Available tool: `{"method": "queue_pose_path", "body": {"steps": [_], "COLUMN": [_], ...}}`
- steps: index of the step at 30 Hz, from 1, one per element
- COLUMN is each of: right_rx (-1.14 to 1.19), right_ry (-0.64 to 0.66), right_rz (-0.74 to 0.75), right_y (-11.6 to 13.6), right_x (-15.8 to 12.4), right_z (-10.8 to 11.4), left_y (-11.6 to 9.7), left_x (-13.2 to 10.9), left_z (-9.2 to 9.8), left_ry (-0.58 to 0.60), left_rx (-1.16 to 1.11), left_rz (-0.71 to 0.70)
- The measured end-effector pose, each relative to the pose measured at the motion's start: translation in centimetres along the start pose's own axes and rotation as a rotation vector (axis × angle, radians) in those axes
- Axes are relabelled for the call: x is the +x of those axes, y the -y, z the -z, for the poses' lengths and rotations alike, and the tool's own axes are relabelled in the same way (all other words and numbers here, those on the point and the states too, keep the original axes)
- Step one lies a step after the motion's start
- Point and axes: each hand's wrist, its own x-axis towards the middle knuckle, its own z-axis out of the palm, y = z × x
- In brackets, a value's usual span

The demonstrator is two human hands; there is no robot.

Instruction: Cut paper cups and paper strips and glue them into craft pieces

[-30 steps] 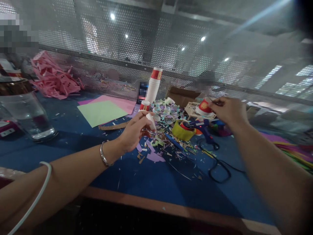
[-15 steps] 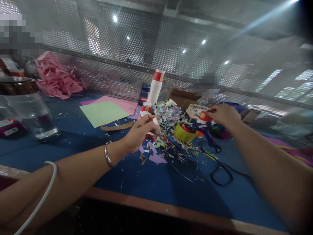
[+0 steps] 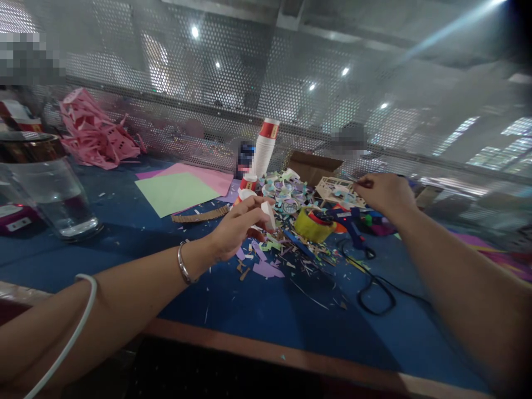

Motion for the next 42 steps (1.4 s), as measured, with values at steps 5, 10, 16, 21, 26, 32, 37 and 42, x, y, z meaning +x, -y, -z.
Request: {"method": "queue_pose_path", "body": {"steps": [5, 10, 16, 21, 26, 32, 37, 42], "right_rx": [0.162, 0.391, 0.629, 0.694, 0.721, 0.700, 0.652, 0.646], "right_ry": [0.015, 0.120, 0.206, 0.251, 0.247, 0.184, 0.137, 0.048], "right_rz": [0.161, 0.311, 0.282, 0.263, 0.294, 0.397, 0.445, 0.438], "right_y": [3.6, 7.2, 8.3, 8.1, 8.6, 8.9, 8.9, 9.1], "right_x": [-3.1, -8.1, -11.4, -12.5, -13.7, -14.2, -14.4, -14.7], "right_z": [0.2, -1.2, -2.8, -2.7, -1.3, -1.5, -2.0, -1.4], "left_y": [-0.2, -0.4, -0.5, 0.1, 0.6, 0.9, 1.0, 1.0], "left_x": [-0.2, -0.1, 0.1, 0.6, 0.8, 0.5, 0.5, 0.6], "left_z": [-0.1, 0.0, 0.1, 0.3, 0.3, -0.1, -0.1, 0.2], "left_ry": [0.031, 0.023, -0.002, -0.032, -0.014, 0.050, 0.042, 0.059], "left_rx": [-0.043, -0.095, -0.092, -0.048, 0.038, 0.012, -0.017, 0.014], "left_rz": [-0.007, -0.025, 0.000, -0.013, -0.044, 0.015, 0.039, 0.020]}}
